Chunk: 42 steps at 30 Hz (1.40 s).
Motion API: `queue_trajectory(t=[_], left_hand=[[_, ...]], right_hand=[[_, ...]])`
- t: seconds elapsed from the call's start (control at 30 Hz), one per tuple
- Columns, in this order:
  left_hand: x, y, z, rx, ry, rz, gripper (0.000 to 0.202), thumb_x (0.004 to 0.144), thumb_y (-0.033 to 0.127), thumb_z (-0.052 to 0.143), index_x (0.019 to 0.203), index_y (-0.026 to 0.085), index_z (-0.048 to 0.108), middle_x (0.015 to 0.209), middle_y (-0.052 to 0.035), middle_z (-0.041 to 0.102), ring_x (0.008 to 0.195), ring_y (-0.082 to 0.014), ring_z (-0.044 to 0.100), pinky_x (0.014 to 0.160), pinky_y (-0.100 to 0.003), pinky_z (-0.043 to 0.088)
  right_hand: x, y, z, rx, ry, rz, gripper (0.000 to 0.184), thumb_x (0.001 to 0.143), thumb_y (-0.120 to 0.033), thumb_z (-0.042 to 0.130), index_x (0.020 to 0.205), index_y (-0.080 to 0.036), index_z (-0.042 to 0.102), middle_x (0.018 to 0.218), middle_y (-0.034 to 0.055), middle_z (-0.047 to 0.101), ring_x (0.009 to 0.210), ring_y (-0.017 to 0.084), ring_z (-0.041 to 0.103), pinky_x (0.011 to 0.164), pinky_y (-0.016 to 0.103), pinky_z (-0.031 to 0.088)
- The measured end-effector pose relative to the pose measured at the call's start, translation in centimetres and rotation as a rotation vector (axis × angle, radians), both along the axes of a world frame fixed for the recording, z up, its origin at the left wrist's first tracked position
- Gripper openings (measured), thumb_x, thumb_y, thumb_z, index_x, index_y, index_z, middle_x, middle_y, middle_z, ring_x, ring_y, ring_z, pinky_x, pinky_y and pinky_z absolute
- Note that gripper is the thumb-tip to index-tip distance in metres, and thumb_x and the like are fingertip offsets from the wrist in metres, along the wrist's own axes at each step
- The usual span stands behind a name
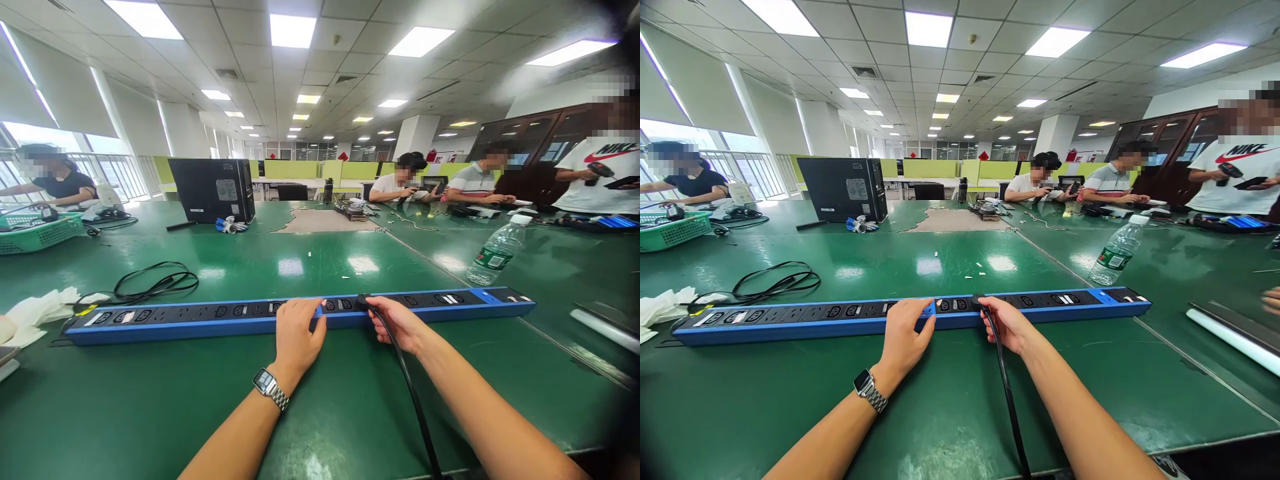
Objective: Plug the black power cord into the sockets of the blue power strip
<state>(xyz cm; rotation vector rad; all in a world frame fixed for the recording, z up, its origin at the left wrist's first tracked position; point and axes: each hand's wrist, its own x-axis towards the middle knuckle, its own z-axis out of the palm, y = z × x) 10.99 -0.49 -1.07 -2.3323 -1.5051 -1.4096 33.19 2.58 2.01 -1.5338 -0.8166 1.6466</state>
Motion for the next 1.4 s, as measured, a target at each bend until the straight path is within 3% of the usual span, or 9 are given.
queue_trajectory(t=[0.13,0.27,0.6,0.77,0.9,1.0,1.13,1.4], left_hand=[[-0.4,0.1,-0.5,-0.092,0.141,0.23,0.055,0.083,0.032,0.062,0.135,0.021,0.047,0.13,-0.0118,0.06,0.125,-0.0326,0.047,0.108,-0.056,0.029],[-0.8,0.3,-1.0,-0.162,0.228,0.304,0.063,0.082,0.035,0.063,0.138,0.017,0.042,0.136,-0.0157,0.054,0.131,-0.0354,0.041,0.111,-0.057,0.025],[-0.8,0.4,-0.8,-0.222,0.242,0.308,0.061,0.081,0.035,0.063,0.136,0.015,0.045,0.137,-0.0154,0.054,0.132,-0.0338,0.042,0.111,-0.054,0.026],[-0.9,0.4,-0.9,-0.211,0.227,0.302,0.061,0.081,0.035,0.064,0.136,0.016,0.046,0.137,-0.0151,0.055,0.131,-0.0347,0.043,0.109,-0.055,0.028],[-0.8,0.4,-0.9,-0.199,0.206,0.304,0.062,0.081,0.036,0.063,0.137,0.016,0.044,0.137,-0.015,0.054,0.131,-0.0344,0.043,0.109,-0.054,0.028],[-0.9,0.4,-1.0,-0.18,0.186,0.306,0.061,0.082,0.035,0.061,0.137,0.017,0.044,0.136,-0.0148,0.055,0.13,-0.0344,0.044,0.108,-0.054,0.029],[-1.0,0.5,-1.0,-0.188,0.172,0.291,0.062,0.082,0.034,0.06,0.138,0.016,0.043,0.136,-0.0149,0.056,0.129,-0.0334,0.045,0.108,-0.053,0.029],[-1.0,0.5,-0.8,-0.2,0.138,0.283,0.062,0.08,0.032,0.061,0.138,0.018,0.044,0.135,-0.014,0.057,0.128,-0.034,0.045,0.107,-0.053,0.03]], right_hand=[[-0.2,-0.5,-0.1,0.019,0.056,-0.002,0.03,0.088,-0.038,0.052,0.066,-0.018,0.053,0.044,-0.0059,0.045,0.034,0.008,0.04,0.037,0.019,0.035],[-0.6,-0.7,-0.2,0.048,0.053,-0.041,0.03,0.089,-0.038,0.051,0.069,-0.017,0.055,0.045,-0.006,0.046,0.033,0.007,0.041,0.035,0.018,0.033],[-0.3,-0.4,-1.9,0.177,0.11,-0.076,0.03,0.089,-0.039,0.054,0.07,-0.016,0.057,0.042,-0.0084,0.041,0.032,0.005,0.036,0.036,0.018,0.033],[-1.0,-0.8,0.8,0.264,0.255,-0.153,0.033,0.09,-0.033,0.05,0.061,-0.017,0.054,0.037,-0.0083,0.037,0.03,0.005,0.033,0.037,0.019,0.036],[-3.7,-1.2,2.9,0.34,0.216,-0.106,0.037,0.089,-0.039,0.052,0.058,-0.017,0.055,0.035,-0.0065,0.039,0.028,0.006,0.033,0.036,0.021,0.037],[-6.9,-1.0,2.3,0.295,0.064,-0.002,0.04,0.089,-0.038,0.051,0.055,-0.017,0.055,0.032,-0.005,0.04,0.026,0.008,0.034,0.032,0.022,0.036],[-10.0,-0.6,0.6,0.244,0.051,0.016,0.043,0.089,-0.038,0.048,0.053,-0.016,0.055,0.031,-0.0058,0.037,0.025,0.006,0.031,0.031,0.019,0.033],[-11.2,-0.1,1.1,0.248,-0.049,-0.023,0.045,0.089,-0.036,0.048,0.049,-0.017,0.051,0.029,-0.0051,0.036,0.024,0.006,0.03,0.028,0.019,0.026]])
